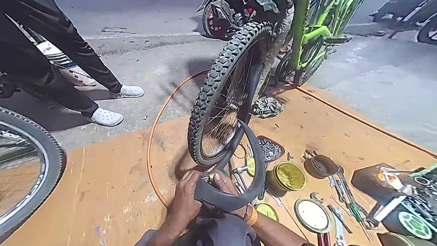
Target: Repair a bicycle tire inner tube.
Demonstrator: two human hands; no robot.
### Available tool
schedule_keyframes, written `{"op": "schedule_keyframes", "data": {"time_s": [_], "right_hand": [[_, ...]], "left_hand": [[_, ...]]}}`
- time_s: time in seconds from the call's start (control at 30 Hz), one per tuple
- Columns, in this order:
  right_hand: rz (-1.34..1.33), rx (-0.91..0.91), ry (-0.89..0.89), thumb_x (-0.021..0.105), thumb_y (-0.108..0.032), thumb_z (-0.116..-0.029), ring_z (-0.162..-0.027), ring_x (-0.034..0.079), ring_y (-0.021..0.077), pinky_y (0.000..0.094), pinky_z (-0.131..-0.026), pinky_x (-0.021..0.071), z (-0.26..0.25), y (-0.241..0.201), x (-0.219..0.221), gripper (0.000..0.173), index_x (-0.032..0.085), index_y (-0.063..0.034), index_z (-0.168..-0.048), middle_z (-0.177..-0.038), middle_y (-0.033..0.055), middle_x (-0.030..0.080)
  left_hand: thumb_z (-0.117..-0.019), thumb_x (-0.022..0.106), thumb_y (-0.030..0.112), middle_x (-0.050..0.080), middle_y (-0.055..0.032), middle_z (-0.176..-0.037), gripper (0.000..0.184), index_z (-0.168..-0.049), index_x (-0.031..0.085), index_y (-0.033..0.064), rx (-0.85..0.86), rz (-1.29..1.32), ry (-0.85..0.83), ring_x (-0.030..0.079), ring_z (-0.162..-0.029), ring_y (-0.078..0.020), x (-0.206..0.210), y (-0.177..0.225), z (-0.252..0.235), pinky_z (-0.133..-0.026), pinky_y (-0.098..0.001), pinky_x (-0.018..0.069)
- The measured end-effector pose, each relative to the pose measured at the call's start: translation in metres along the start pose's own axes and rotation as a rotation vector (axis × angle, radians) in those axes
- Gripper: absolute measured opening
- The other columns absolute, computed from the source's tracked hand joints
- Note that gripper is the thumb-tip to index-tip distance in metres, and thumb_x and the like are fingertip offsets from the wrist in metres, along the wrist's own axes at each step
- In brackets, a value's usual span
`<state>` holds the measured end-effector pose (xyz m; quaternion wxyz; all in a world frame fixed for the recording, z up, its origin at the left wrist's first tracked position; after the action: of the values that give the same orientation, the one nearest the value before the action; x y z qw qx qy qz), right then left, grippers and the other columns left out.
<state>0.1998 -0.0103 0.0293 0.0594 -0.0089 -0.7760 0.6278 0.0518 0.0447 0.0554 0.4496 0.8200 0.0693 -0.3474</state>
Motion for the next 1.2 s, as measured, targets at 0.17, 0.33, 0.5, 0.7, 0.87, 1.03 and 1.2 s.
{"op": "schedule_keyframes", "data": {"time_s": [0.17, 0.33, 0.5, 0.7, 0.87, 1.03, 1.2], "right_hand": [[-0.027, 0.030, -0.042, 0.033, -0.026, -0.1126, -0.095, 0.065, 0.0070, 0.0271, -0.091, 0.0556, 0.004, 0.005, 0.003, 0.041, 0.062, 0.0033, -0.114, -0.101, 0.0061, 0.069], [0.015, 0.054, -0.095, 0.034, -0.024, -0.1125, -0.092, 0.065, 0.0070, 0.0275, -0.089, 0.0554, 0.002, 0.007, 0.002, 0.039, 0.063, 0.0023, -0.111, -0.098, 0.0059, 0.068], [-0.006, -0.026, -0.094, 0.032, -0.031, -0.1132, -0.095, 0.064, 0.0057, 0.0259, -0.091, 0.0550, -0.001, 0.003, 0.006, 0.043, 0.061, 0.0018, -0.113, -0.099, 0.0047, 0.067], [0.095, 0.008, -0.109, 0.035, -0.022, -0.1123, -0.098, 0.065, 0.0042, 0.0243, -0.094, 0.0541, -0.003, 0.000, 0.009, 0.038, 0.060, 0.0060, -0.121, -0.104, 0.0074, 0.069], [0.067, 0.020, -0.101, 0.037, -0.021, -0.1117, -0.094, 0.065, 0.0065, 0.0260, -0.091, 0.0548, -0.005, 0.005, 0.015, 0.037, 0.061, 0.0065, -0.114, -0.100, 0.0092, 0.068], [0.053, 0.002, -0.154, 0.036, -0.020, -0.1116, -0.094, 0.064, 0.0073, 0.0259, -0.091, 0.0535, -0.007, 0.006, 0.015, 0.037, 0.061, 0.0064, -0.112, -0.099, 0.0096, 0.067], [0.110, 0.047, -0.189, 0.039, -0.021, -0.1111, -0.093, 0.065, 0.0096, 0.0286, -0.090, 0.0537, -0.003, 0.015, 0.015, 0.036, 0.062, 0.0059, -0.112, -0.098, 0.0112, 0.068]], "left_hand": [[-0.0824, 0.069, 0.022, 0.073, -0.0015, -0.101, 0.023, -0.102, 0.072, 0.0103, -0.025, -0.004, -0.017, 0.069, -0.100, -0.0119, -0.002, 0.001, 0.007, -0.089, -0.0318, 0.0574], [-0.0763, 0.071, 0.017, 0.073, -0.0034, -0.103, 0.028, -0.104, 0.072, 0.0095, -0.005, -0.042, -0.057, 0.069, -0.101, -0.0147, -0.006, -0.001, 0.007, -0.089, -0.0338, 0.0574], [-0.0848, 0.070, 0.017, 0.073, -0.0018, -0.102, 0.021, -0.104, 0.071, 0.0076, -0.075, 0.165, 0.033, 0.069, -0.098, -0.0094, 0.003, -0.008, 0.014, -0.089, -0.0298, 0.0580], [-0.0739, 0.071, 0.016, 0.072, 0.0002, -0.101, 0.031, -0.104, 0.071, 0.0103, -0.108, 0.016, -0.002, 0.068, -0.097, -0.0099, -0.007, -0.003, 0.014, -0.086, -0.0312, 0.0579], [-0.0751, 0.068, 0.016, 0.072, 0.0015, -0.098, 0.029, -0.104, 0.070, 0.0098, -0.152, 0.077, 0.025, 0.068, -0.093, -0.0076, -0.004, -0.012, 0.019, -0.083, -0.0302, 0.0582], [-0.0777, 0.068, 0.018, 0.071, 0.0029, -0.096, 0.027, -0.103, 0.070, 0.0103, -0.175, 0.093, 0.028, 0.067, -0.091, -0.0053, -0.004, -0.015, 0.024, -0.081, -0.0275, 0.0577], [-0.0695, 0.068, 0.018, 0.071, 0.0037, -0.095, 0.034, -0.103, 0.070, 0.0128, -0.193, -0.002, -0.035, 0.068, -0.089, -0.0072, -0.007, -0.019, 0.028, -0.078, -0.0319, 0.0581]]}}
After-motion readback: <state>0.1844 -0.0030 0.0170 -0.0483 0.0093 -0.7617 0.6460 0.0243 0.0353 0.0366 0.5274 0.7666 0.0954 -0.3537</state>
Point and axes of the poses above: each hand's wrist, its own z-axis away from the middle knuckle, its own x-axis out of the palm, y = z × x, the point moved 4 cm from there along -z, towards the middle knuckle
